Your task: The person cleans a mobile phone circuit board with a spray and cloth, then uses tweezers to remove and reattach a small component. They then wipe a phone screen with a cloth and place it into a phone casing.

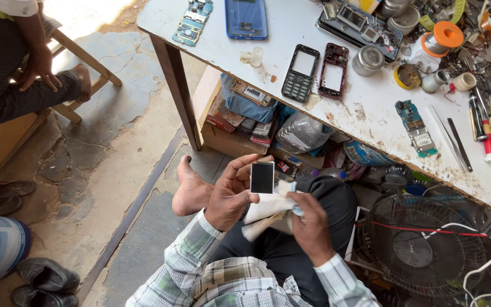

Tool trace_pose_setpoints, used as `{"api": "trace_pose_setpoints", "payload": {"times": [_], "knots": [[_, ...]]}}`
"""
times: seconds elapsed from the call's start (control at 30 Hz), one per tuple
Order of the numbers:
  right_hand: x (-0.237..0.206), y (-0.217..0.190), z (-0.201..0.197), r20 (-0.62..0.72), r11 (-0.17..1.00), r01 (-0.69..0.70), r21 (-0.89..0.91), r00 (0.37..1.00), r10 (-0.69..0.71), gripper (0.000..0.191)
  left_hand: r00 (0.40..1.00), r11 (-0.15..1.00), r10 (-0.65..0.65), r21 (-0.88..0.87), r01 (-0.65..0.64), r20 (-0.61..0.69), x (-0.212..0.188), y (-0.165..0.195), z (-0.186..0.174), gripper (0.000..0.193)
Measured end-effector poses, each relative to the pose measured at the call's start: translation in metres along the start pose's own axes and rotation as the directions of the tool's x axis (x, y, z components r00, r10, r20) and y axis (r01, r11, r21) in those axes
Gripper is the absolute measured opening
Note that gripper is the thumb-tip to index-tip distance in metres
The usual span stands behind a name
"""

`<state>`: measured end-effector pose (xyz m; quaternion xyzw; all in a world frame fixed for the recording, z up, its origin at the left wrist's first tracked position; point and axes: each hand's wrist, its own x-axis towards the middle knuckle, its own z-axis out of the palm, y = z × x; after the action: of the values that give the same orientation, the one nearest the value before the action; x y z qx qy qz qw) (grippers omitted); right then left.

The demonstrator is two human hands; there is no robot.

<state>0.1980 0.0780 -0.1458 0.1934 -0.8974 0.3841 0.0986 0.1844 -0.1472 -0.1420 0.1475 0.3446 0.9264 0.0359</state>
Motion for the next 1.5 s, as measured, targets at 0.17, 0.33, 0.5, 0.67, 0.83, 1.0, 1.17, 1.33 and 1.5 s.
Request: {"api": "trace_pose_setpoints", "payload": {"times": [0.17, 0.33, 0.5, 0.67, 0.83, 1.0, 1.17, 1.33, 1.5], "knots": [[0.004, -0.043, -0.047, -0.142, 0.985, 0.102, 0.139, 0.986, -0.082, 0.036, 0.997, 0.976, 0.014, 0.215, -0.031, 0.08, -0.003, 0.002, 0.002, 0.073], [0.023, -0.066, -0.049, 0.02, 0.96, 0.275, 0.051, 0.961, -0.277, 0.048, 0.983, 0.968, -0.003, 0.247, -0.043, 0.183, -0.006, 0.0, 0.006, 0.066], [0.027, -0.07, -0.045, 0.102, 0.932, 0.36, -0.035, 0.929, -0.355, 0.054, 0.979, 0.983, 0.001, 0.181, -0.038, 0.203, -0.007, 0.001, 0.008, 0.059], [0.023, -0.061, -0.045, 0.037, 0.917, 0.394, -0.061, 0.919, -0.393, 0.054, 0.981, 0.981, -0.016, 0.193, -0.021, 0.191, -0.006, 0.001, 0.009, 0.064], [0.025, -0.053, -0.043, 0.037, 0.887, 0.462, 0.003, 0.886, -0.462, 0.047, 0.977, 0.99, -0.033, 0.143, 0.003, 0.21, -0.005, 0.001, 0.011, 0.065], [0.027, -0.054, -0.047, 0.065, 0.915, 0.404, -0.017, 0.913, -0.402, 0.048, 0.98, 0.976, -0.015, 0.217, -0.029, 0.199, -0.003, 0.004, 0.01, 0.066], [0.03, -0.056, -0.048, 0.053, 0.907, 0.42, -0.037, 0.907, -0.417, 0.05, 0.987, 0.984, -0.04, 0.179, 0.012, 0.154, -0.003, 0.001, 0.011, 0.064], [0.029, -0.05, -0.047, 0.043, 0.896, 0.442, -0.035, 0.897, -0.44, 0.051, 0.992, 0.984, -0.007, 0.179, -0.016, 0.128, -0.005, -0.005, 0.012, 0.062], [0.02, -0.031, -0.055, 0.015, 0.898, 0.419, -0.131, 0.907, -0.421, 0.053, 0.994, 0.999, -0.007, 0.035, 0.003, 0.106, -0.004, -0.006, 0.006, 0.065]]}}
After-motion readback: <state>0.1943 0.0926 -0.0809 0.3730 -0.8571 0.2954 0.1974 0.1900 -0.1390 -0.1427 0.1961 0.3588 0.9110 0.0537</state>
